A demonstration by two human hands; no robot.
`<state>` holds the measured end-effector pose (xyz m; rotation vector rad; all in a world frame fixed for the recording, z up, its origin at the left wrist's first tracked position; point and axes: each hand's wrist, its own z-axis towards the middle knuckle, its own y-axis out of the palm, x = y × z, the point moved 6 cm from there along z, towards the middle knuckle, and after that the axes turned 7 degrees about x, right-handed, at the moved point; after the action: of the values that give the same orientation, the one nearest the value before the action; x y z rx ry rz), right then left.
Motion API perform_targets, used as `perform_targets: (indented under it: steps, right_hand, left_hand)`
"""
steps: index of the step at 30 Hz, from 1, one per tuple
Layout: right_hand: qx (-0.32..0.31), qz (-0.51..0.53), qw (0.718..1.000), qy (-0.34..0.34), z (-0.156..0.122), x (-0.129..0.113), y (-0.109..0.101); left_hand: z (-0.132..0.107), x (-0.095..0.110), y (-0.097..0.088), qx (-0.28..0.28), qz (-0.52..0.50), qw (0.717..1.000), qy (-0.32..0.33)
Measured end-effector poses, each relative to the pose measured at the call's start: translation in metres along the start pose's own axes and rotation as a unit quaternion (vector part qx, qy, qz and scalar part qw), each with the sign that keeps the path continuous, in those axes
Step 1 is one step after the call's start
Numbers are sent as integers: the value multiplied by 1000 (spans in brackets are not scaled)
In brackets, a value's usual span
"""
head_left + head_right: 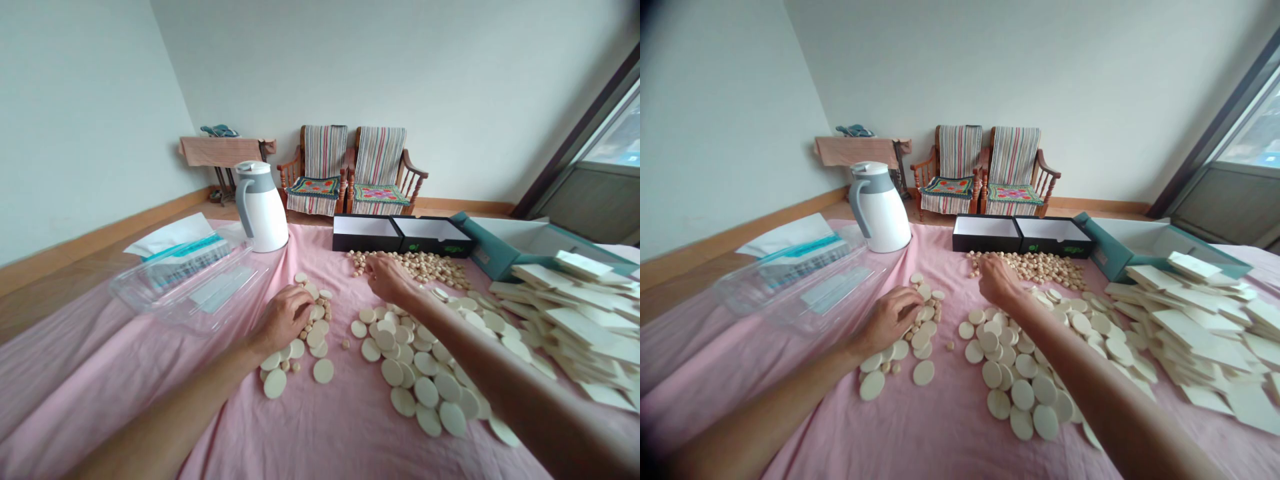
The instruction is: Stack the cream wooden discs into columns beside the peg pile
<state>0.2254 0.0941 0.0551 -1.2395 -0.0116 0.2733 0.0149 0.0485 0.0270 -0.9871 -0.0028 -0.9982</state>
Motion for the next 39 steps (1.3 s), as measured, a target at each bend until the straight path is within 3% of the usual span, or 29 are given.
perform_targets:
  steps: [2,4,6,9,13,27,30,36,39]
  right_hand:
    - [38,-15,999,18,8,10,-8]
    - [57,4,998,-6,6,0,-10]
    - [25,54,996,-63,-3,-25,-2]
    - [-70,133,977,-150,-26,-68,20]
    - [-96,133,969,-183,-45,-96,34]
    - [-99,128,968,-190,-55,-97,33]
    - [-100,131,972,-167,-51,-82,30]
    - [-31,24,999,0,-10,11,8]
    - [12,-5,999,45,2,37,-4]
  left_hand:
    - [0,0,0,-1,2,1000,1]
    - [1,1,0,-2,1,1000,2]
    - [1,2,-1,-5,1,1000,0]
    - [2,3,-1,-12,1,1000,-2]
    - [2,3,-1,-9,-3,1000,-2]
    - [1,2,-1,0,6,1000,-2]
    - [1,1,-1,4,0,1000,-1]
    - [1,0,0,5,-8,1000,-2]
    - [2,0,0,8,-13,1000,-3]
